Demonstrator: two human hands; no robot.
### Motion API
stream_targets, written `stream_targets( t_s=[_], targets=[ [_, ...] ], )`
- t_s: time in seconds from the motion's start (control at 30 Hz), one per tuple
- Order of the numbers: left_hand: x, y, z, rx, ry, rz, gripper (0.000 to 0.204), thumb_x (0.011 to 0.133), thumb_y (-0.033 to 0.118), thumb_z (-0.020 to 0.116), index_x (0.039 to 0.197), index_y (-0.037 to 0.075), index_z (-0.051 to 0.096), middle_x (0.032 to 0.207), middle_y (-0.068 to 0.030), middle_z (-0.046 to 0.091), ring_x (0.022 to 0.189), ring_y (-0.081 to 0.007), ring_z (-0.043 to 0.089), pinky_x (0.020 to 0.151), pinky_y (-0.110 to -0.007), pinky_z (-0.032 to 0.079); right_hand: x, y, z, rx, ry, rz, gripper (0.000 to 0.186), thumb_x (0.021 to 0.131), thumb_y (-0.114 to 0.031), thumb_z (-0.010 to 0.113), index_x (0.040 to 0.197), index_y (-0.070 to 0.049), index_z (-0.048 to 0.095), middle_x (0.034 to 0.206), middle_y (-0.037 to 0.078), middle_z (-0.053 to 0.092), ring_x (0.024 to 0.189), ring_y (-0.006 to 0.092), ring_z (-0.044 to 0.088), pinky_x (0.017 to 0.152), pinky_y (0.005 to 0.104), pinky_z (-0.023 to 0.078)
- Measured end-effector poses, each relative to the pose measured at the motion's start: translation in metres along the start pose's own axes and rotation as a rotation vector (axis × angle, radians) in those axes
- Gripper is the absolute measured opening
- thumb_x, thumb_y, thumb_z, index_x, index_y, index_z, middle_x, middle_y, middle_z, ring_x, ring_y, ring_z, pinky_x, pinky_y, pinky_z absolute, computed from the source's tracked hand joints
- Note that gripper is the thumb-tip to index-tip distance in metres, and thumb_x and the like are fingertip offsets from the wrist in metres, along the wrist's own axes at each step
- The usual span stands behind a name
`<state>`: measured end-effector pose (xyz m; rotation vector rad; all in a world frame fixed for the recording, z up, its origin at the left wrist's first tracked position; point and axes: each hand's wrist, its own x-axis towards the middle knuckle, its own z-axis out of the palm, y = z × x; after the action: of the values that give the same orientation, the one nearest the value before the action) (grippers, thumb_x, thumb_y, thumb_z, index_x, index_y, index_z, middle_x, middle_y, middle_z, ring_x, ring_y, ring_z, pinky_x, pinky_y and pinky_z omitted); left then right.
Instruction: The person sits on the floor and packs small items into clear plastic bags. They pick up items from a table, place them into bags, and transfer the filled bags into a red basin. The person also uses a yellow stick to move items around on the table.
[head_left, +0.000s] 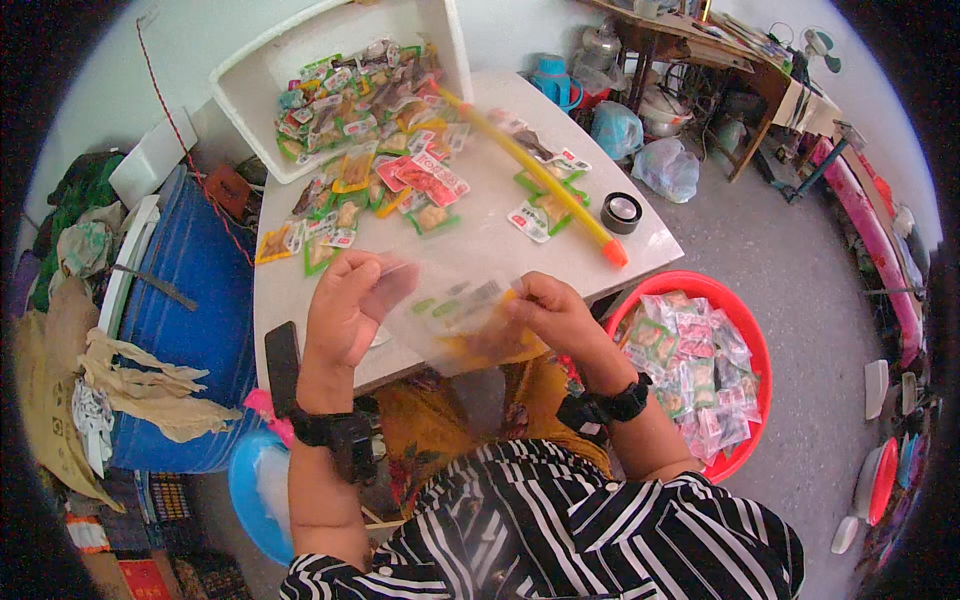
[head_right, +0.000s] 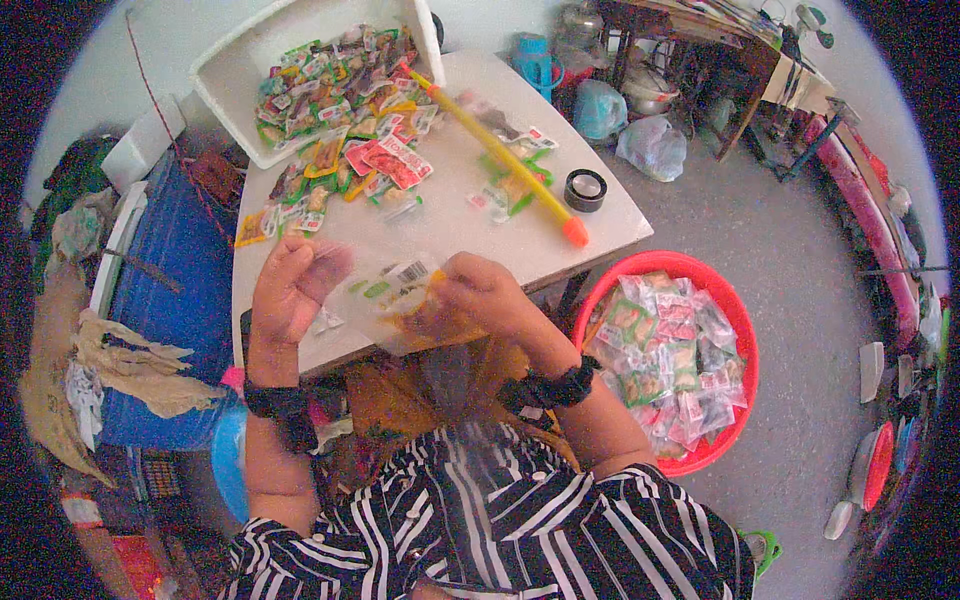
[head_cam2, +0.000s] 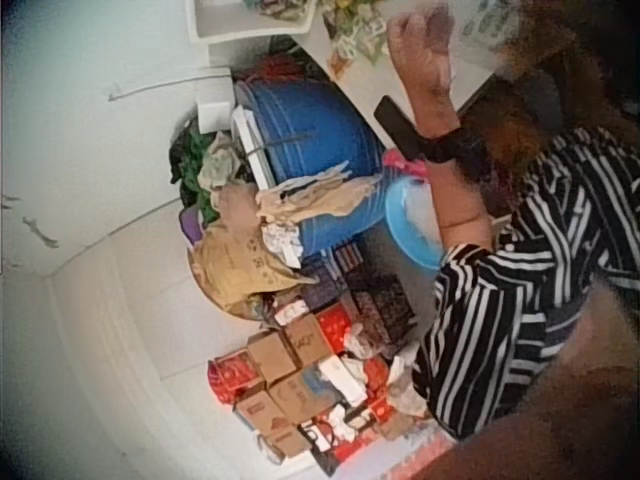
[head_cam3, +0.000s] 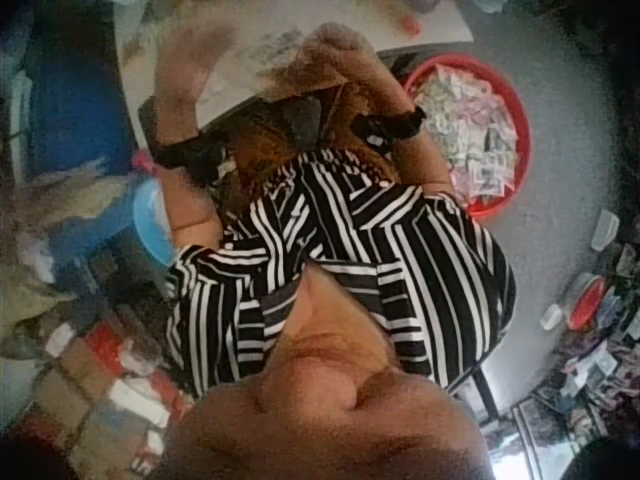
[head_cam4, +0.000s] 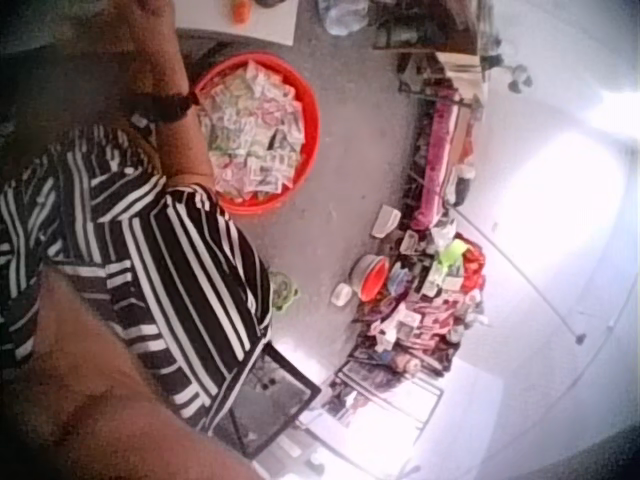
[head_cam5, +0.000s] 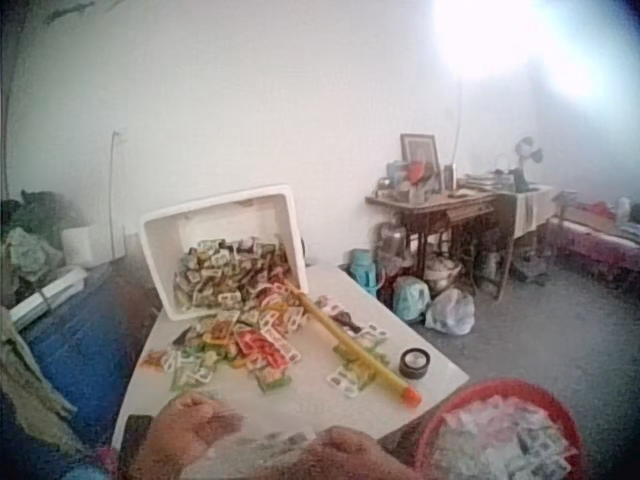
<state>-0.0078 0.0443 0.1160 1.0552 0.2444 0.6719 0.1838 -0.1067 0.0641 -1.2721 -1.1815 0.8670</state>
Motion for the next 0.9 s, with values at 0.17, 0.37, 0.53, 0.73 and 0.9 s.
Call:
stream_targets(
  t_s=[0.17, 0.37, 0.53, 0.73, 0.9],
  targets=[
    [-0.016, -0.043, -0.030, -0.332, 0.143, -0.014, 0.027, 0.081, 0.014, 0.046, 0.106, 0.006, 0.041, 0.108, -0.0102, 0.049, 0.103, -0.0236, 0.046, 0.088, -0.041, 0.036, -0.005, -0.012, 0.000, -0.272, 0.076, -0.221, 0.006, 0.079, -0.008, 0.052, 0.077, -0.003, 0.050, 0.067, -0.003, 0.047, 0.060, 0.0050, 0.046, 0.053, 0.0190, 0.038],
    [-0.047, -0.095, -0.034, -0.602, -0.152, -0.166, 0.044, 0.064, 0.001, 0.048, 0.107, 0.007, 0.040, 0.105, -0.0082, 0.048, 0.096, -0.0238, 0.046, 0.088, -0.043, 0.034, -0.010, -0.013, 0.004, 0.242, 0.066, 0.097, 0.004, 0.080, -0.008, 0.050, 0.080, -0.004, 0.050, 0.070, -0.002, 0.050, 0.058, 0.0048, 0.047, 0.051, 0.0183, 0.039],
    [-0.049, -0.102, 0.000, -0.224, -0.160, -0.310, 0.048, 0.068, 0.004, 0.050, 0.114, 0.004, 0.037, 0.107, -0.0066, 0.048, 0.100, -0.0214, 0.046, 0.089, -0.037, 0.036, -0.004, 0.001, 0.008, 0.160, 0.120, 0.021, 0.005, 0.080, -0.009, 0.050, 0.081, -0.005, 0.051, 0.073, -0.002, 0.052, 0.063, 0.0050, 0.048, 0.055, 0.0187, 0.041],
    [-0.058, -0.111, 0.005, -0.330, -0.100, -0.337, 0.045, 0.076, 0.013, 0.052, 0.117, 0.003, 0.036, 0.113, -0.0064, 0.046, 0.105, -0.0195, 0.044, 0.090, -0.035, 0.035, -0.005, 0.006, 0.016, 0.416, 0.124, 0.295, 0.006, 0.079, -0.011, 0.051, 0.080, -0.005, 0.050, 0.073, -0.002, 0.050, 0.066, 0.0046, 0.047, 0.058, 0.0181, 0.039],
    [-0.064, -0.117, 0.002, -0.294, 0.021, -0.396, 0.041, 0.079, 0.012, 0.048, 0.118, 0.004, 0.036, 0.114, -0.0071, 0.045, 0.105, -0.0207, 0.045, 0.090, -0.036, 0.035, -0.006, 0.027, 0.019, 0.156, 0.131, 0.209, 0.009, 0.079, -0.013, 0.052, 0.082, -0.004, 0.050, 0.073, -0.003, 0.049, 0.065, 0.0045, 0.046, 0.056, 0.0184, 0.038]
  ],
)
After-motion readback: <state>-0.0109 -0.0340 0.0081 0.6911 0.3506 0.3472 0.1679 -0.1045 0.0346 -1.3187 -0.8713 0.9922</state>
